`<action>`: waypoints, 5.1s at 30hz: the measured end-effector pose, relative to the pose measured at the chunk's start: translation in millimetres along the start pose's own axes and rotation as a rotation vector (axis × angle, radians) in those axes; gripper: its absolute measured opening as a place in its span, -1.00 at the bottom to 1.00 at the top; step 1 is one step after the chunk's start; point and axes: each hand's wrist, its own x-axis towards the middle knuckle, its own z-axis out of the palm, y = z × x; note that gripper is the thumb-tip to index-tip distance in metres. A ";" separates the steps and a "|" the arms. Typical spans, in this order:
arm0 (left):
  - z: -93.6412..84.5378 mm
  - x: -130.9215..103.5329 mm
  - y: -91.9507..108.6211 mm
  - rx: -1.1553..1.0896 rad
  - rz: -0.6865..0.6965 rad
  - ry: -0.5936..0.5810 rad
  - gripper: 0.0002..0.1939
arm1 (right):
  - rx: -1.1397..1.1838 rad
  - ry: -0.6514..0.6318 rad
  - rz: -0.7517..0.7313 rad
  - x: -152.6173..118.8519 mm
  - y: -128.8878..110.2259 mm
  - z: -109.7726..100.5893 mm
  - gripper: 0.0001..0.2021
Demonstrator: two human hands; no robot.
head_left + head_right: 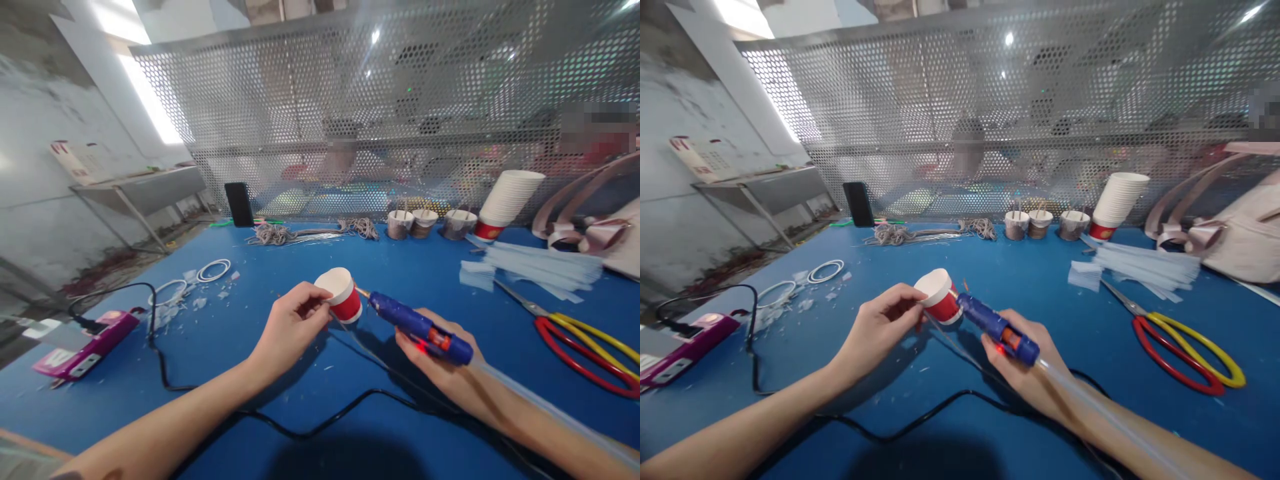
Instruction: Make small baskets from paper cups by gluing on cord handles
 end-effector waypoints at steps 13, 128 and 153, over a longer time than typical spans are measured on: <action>3.8 -0.2 3.7 -0.185 -0.093 -0.037 -0.86 | 0.054 -0.053 -0.292 -8.6 19.7 19.6 -0.86; 3.9 2.4 -1.4 -0.055 -0.058 -0.047 -0.89 | 0.071 -0.054 0.123 3.2 -1.1 7.3 -0.75; 3.1 3.1 -1.2 -0.056 -0.106 -0.057 -0.91 | 0.123 -0.134 0.191 2.3 -9.5 7.2 -0.73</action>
